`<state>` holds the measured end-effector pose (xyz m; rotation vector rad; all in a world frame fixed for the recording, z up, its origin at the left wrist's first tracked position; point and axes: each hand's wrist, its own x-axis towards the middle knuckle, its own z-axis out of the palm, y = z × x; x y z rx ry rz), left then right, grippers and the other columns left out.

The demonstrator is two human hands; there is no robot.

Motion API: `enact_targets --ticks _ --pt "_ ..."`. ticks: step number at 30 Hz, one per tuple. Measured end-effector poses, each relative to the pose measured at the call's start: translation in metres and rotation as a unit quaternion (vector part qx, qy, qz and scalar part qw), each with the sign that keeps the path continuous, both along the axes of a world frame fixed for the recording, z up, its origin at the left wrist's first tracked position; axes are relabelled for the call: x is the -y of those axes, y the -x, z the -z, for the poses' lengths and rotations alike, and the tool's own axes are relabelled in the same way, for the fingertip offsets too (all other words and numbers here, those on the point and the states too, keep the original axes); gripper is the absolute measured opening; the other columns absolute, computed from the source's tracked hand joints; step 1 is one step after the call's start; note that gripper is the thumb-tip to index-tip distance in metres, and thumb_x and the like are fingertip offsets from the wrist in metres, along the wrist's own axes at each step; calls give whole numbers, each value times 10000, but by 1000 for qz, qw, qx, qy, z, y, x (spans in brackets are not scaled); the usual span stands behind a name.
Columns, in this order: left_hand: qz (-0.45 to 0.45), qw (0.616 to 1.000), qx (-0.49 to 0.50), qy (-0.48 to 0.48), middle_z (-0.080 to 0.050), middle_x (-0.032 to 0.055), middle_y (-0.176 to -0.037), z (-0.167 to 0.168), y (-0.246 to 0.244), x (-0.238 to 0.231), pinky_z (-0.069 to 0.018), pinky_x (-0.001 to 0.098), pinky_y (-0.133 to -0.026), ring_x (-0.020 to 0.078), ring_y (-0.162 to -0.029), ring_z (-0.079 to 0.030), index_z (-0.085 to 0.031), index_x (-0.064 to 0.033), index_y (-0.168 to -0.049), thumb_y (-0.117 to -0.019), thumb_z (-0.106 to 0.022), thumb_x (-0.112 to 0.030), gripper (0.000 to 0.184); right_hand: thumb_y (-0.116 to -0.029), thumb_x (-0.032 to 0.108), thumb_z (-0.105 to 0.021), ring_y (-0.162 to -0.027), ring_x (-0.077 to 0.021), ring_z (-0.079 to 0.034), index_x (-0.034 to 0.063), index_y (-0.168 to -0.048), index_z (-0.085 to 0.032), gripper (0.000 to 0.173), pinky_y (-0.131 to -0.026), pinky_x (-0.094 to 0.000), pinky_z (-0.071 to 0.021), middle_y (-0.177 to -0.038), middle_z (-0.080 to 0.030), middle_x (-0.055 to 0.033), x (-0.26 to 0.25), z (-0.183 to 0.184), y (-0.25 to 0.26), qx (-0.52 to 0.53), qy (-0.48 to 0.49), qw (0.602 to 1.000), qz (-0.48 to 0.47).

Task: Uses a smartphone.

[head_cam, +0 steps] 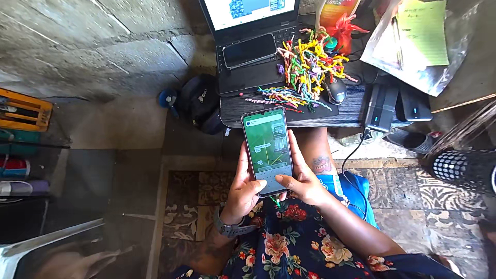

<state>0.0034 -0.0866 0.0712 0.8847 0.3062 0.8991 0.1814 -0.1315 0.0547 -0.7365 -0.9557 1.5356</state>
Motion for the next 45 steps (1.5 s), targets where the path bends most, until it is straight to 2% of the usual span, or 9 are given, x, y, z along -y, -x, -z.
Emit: enact_targets --ticks 6,8,11,17,24,33,37,42,45 --pt "6 1000 -3 -2 -496 34 -1503 2 0 0 -512 442 -1066 209 -1296 -583 -80 -277 -1633 -904 -449 100 901 -1006 184 -580 -903 -100 -722 302 -1628 66 904 -573 -214 -610 -1383 -588 -16 0 2 0 -17 0 1000 4" --pt "15 1000 7 4 -496 46 -1505 4 1 -2 -523 463 -1049 230 -1295 -585 -89 -305 -1634 -902 -452 95 910 -1043 317 -503 -921 -128 -729 338 -1629 37 797 -555 -229 -607 -1397 -593 -21 -2 5 1 -49 11 999 7" --pt "15 1000 14 16 -505 48 -1496 6 1 -3 -547 466 -1014 236 -1272 -602 -86 -311 -1631 -890 -475 81 924 -1073 260 -349 -871 -143 -733 326 -1634 22 675 -510 -238 -594 -1369 -602 -43 -4 5 4 -49 31 998 22" --pt "-2 999 -1 35 -520 58 -1471 11 4 -4 -569 452 -981 234 -1236 -626 -53 -292 -1627 -904 -457 69 903 -1038 435 -469 -928 -149 -730 335 -1632 43 791 -542 -245 -605 -1415 -581 -39 -8 12 5 -65 29 997 -1" --pt "-73 988 -110 84 -543 97 -1431 37 2 -26 -562 455 -1001 229 -1220 -634 -41 -239 -1626 -1011 -390 -83 724 -1044 241 -285 -970 -205 -723 226 -1637 -171 604 -611 -319 -631 -1364 -596 -114 -30 34 8 -13 116 993 26" --pt "-100 973 -142 152 -515 161 -1457 76 2 -57 -573 450 -962 268 -1211 -630 -86 -215 -1639 -1062 -255 -146 606 -1058 192 -244 -904 -222 -723 242 -1637 -178 585 -578 -317 -608 -1299 -621 -154 -68 70 17 16 209 976 55" --pt "-127 965 -142 181 -498 168 -1473 84 1 -66 -589 453 -921 278 -1184 -645 -61 -196 -1637 -1060 -230 -134 604 -1078 180 -254 -806 -206 -729 92 -1427 -376 381 -566 -307 -603 -1090 -682 -136 -79 78 25 6 261 958 122" --pt "-176 952 -136 210 -528 158 -1434 88 -3 -76 -582 458 -919 273 -1174 -645 -144 -192 -1617 -1068 -207 -124 558 -1082 146 -251 -776 -202 -731 69 -1319 -398 290 -578 -309 -609 -1015 -689 -131 -90 78 29 -31 281 946 159" --pt "-200 946 -125 221 -571 125 -1382 91 -6 -82 -578 451 -925 252 -1161 -652 -231 -179 -1579 -1074 -186 -140 509 -1065 97 -322 -793 -128 -707 33 -1256 -446 236 -654 -270 -601 -996 -671 -87 -93 74 26 84 253 949 169"
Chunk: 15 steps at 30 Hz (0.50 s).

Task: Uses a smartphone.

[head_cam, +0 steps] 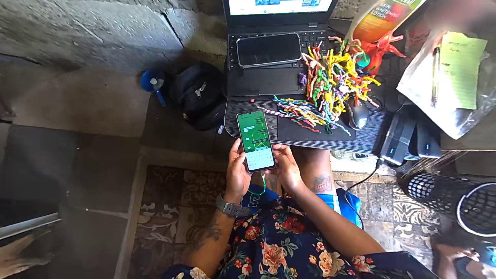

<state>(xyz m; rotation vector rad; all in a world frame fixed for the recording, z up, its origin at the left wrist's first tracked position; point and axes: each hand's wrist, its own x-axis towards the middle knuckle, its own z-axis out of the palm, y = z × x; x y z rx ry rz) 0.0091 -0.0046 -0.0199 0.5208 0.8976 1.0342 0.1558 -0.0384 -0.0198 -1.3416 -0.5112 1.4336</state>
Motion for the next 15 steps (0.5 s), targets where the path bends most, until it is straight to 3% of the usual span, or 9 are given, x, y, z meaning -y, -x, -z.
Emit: enact_targets --ticks 1,3,6,9,12,15 --pt "-9 1000 -1 0 -587 117 -1361 1 0 -2 -580 445 -923 246 -1152 -658 -259 -172 -1562 -1070 -189 -137 499 -1043 88 -389 -862 -100 -681 0 -1259 -500 258 -741 -260 -580 -1047 -655 -81 2 -3 -5 103 -21 994 -33" --pt "-23 1000 -3 -11 -617 96 -1325 2 1 -4 -587 428 -915 228 -1132 -671 -313 -162 -1523 -1057 -209 -123 479 -1009 105 -517 -949 -117 -697 -35 -1217 -624 272 -831 -285 -583 -1128 -696 -128 3 -14 -22 333 -103 934 -84" --pt "-38 999 -7 -34 -650 56 -1279 7 2 -4 -594 397 -915 188 -1108 -685 -376 -152 -1473 -1035 -251 -102 458 -975 96 -594 -1117 -281 -688 -21 -1160 -695 241 -948 -436 -564 -1200 -700 -181 -23 -32 -53 554 -243 785 -132" --pt "-48 998 -4 -30 -646 63 -1284 9 -2 -3 -591 402 -922 188 -1114 -682 -382 -136 -1469 -1035 -267 -95 451 -997 164 -587 -1214 -358 -638 102 -1176 -731 238 -1029 -551 -475 -1276 -690 -147 -71 -21 -75 681 -312 649 -131" --pt "-57 998 0 -21 -638 75 -1281 8 -6 -2 -590 405 -921 196 -1112 -680 -374 -129 -1464 -1022 -266 -72 458 -1041 265 -545 -1308 -404 -567 174 -1250 -713 283 -1107 -663 -349 -1390 -631 -137 -104 -6 -88 710 -304 607 -188" --pt "-67 998 2 -12 -646 73 -1255 8 -6 -1 -588 415 -920 202 -1100 -683 -403 -134 -1442 -1041 -247 -56 437 -1054 254 -532 -1242 -363 -623 171 -1196 -725 254 -1088 -646 -373 -1334 -667 -113 -108 0 -98 715 -311 589 -212"
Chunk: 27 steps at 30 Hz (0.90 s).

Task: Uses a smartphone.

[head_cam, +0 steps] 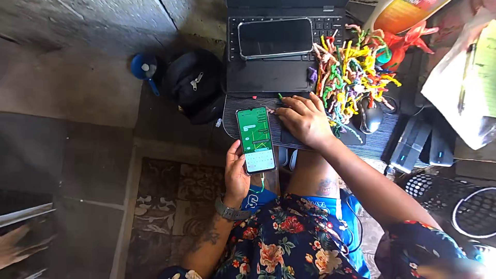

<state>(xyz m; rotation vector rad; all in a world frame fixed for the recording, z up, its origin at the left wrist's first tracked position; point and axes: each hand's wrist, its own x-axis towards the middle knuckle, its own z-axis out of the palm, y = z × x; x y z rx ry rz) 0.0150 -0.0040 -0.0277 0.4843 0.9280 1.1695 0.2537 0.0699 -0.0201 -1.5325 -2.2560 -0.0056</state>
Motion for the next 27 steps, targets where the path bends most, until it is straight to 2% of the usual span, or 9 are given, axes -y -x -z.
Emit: enact_targets --ticks 4,10,15,18,20,21,23,25,27 --pt "-8 1000 2 22 -658 73 -1223 0 -7 -2 -582 415 -933 205 -1102 -684 -417 -152 -1403 -1075 -209 -103 391 -1046 179 -527 -1189 -303 -661 145 -1127 -735 225 -1065 -578 -409 -1252 -713 -82 7 2 -19 4 -37 999 15" --pt "-20 998 28 51 -668 73 -1206 -4 -29 -3 -578 416 -931 212 -1107 -683 -431 -188 -1346 -1106 -229 -190 313 -1032 153 -528 -1172 -296 -667 113 -1111 -730 221 -1071 -528 -410 -1220 -724 -107 12 4 -41 -9 -57 998 9" --pt "-33 994 25 105 -670 86 -1089 -11 -44 -8 -575 391 -893 204 -1018 -687 -438 -134 -1232 -1124 -213 -267 283 -1021 223 -557 -1236 -336 -640 114 -1180 -723 254 -1102 -589 -393 -1298 -692 -128 16 -12 -36 -36 -2 999 15" --pt "1 994 -57 95 -647 57 -1056 -13 -33 -7 -571 354 -861 162 -976 -673 -457 -109 -1203 -1118 -221 -279 304 -1023 234 -561 -1312 -381 -575 79 -1226 -711 296 -1124 -626 -360 -1386 -626 -178 40 -43 -22 -67 15 997 20" --pt "23 984 -161 67 -585 75 -1185 -16 -14 -10 -531 359 -916 159 -1079 -612 -478 -32 -1318 -1101 -269 -253 374 -1005 219 -569 -1246 -349 -609 54 -1184 -729 292 -1055 -549 -448 -1345 -643 -183 65 -61 -7 -146 40 989 -2" --pt "31 976 -210 45 -548 102 -1270 -22 -2 -15 -509 377 -968 167 -1152 -578 -448 7 -1383 -1100 -290 -242 409 -1005 222 -569 -1210 -295 -631 56 -1162 -738 284 -1012 -478 -499 -1297 -669 -157 77 -66 1 -196 74 978 -25" --pt "26 959 -281 -16 -524 68 -1326 -49 24 -36 -484 371 -1015 132 -1211 -548 -411 5 -1417 -1104 -302 -269 430 -1020 209 -562 -1126 -151 -672 59 -1113 -756 262 -957 -322 -561 -1175 -717 -95 97 -69 19 -311 181 928 -92" --pt "-19 952 -288 -103 -569 -37 -1283 -102 39 -69 -487 341 -1016 84 -1205 -570 -442 -81 -1372 -1106 -290 -300 377 -1047 211 -538 -1075 -98 -673 22 -1141 -735 289 -941 -265 -558 -1157 -716 -103 111 -69 42 -407 316 842 -158" --pt "-100 939 -240 -225 -627 -30 -1166 -169 40 -103 -508 350 -997 113 -1137 -617 -482 -91 -1263 -1107 -235 -234 326 -1042 232 -568 -1067 -110 -672 -38 -1251 -659 353 -937 -275 -555 -1203 -692 -132 121 -72 80 -491 438 730 -186"
